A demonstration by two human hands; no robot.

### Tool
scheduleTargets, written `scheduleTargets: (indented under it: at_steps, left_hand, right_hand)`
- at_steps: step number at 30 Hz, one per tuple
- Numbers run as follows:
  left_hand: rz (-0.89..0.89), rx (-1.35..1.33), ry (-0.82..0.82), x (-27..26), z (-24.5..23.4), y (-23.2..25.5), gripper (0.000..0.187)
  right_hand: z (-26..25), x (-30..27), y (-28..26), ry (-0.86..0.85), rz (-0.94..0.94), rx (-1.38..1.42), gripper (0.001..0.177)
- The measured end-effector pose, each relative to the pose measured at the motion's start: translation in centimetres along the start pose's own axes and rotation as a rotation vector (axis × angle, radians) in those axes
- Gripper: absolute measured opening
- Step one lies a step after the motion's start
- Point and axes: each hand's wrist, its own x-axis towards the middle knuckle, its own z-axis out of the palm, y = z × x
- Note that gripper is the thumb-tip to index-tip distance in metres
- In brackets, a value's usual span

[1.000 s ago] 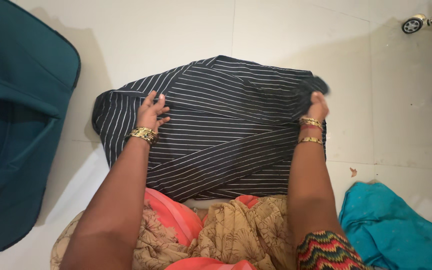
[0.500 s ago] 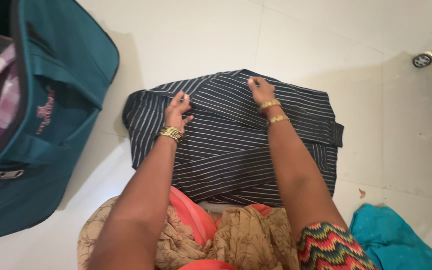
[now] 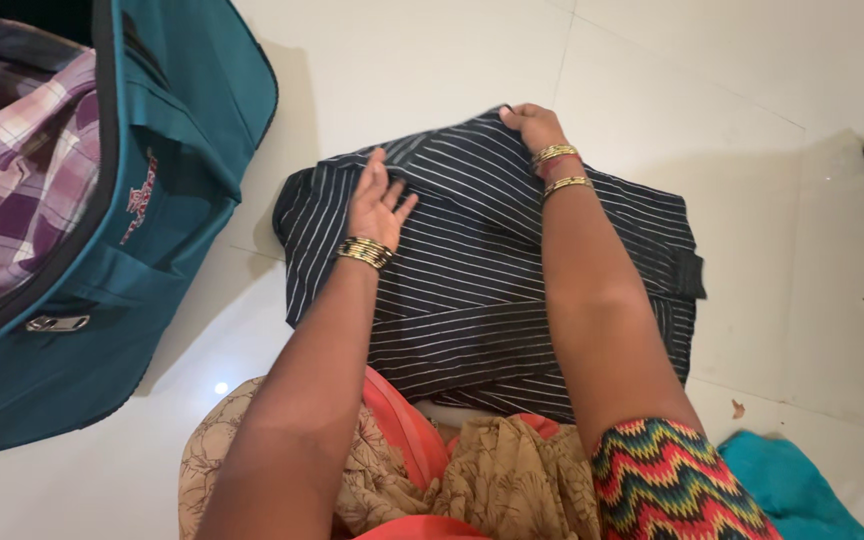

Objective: The person buttons a striped shirt by hand while sitting on the floor. They lay the shirt flat, fold the sleeves and sides toward the center, and then fold the garment into a smaller rectangle next to an open suitcase.

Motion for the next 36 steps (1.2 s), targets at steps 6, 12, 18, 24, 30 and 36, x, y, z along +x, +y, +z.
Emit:
scheduleTargets:
  at_steps: [6, 12, 18, 24, 30, 36]
  left_hand:
    - [0.153, 0.039, 0.069, 1.7, -2.0, 1.7, 0.093]
    - [0.274, 0.829, 0.094, 0.3, -0.9, 0.0, 0.063]
    - [0.082, 1.987, 0.051, -2.3, -0.6, -0.6, 0.100]
    - [-0.196, 2.337, -0.046, -3.2, -1.8, -0.2, 0.137]
    - [-0.063, 2.398, 0.030, -2.8, -2.5, -1.8, 0.131]
    - [0.251, 2.389, 0.105, -3.1, -3.2, -3.4, 0.118]
  right_hand:
    - [1.8, -3.0, 3.8, 0.226, -0.387, -0.316, 0.082]
    - [4.1, -8.6, 12.0, 0.386, -0.530, -0.496, 0.087]
    - [3.5, -13.6, 18.2, 0.350, -0.269, -0.680, 0.085]
    - [3.3, -14.0, 18.2, 0.323, -0.158, -0.725, 0.083]
    - [3.0, -11.9, 19.0, 0.301, -0.170, -0.751, 0.086]
    - [-0.2, -8.2, 21.4, 0.240, -0.308, -0.511, 0.072]
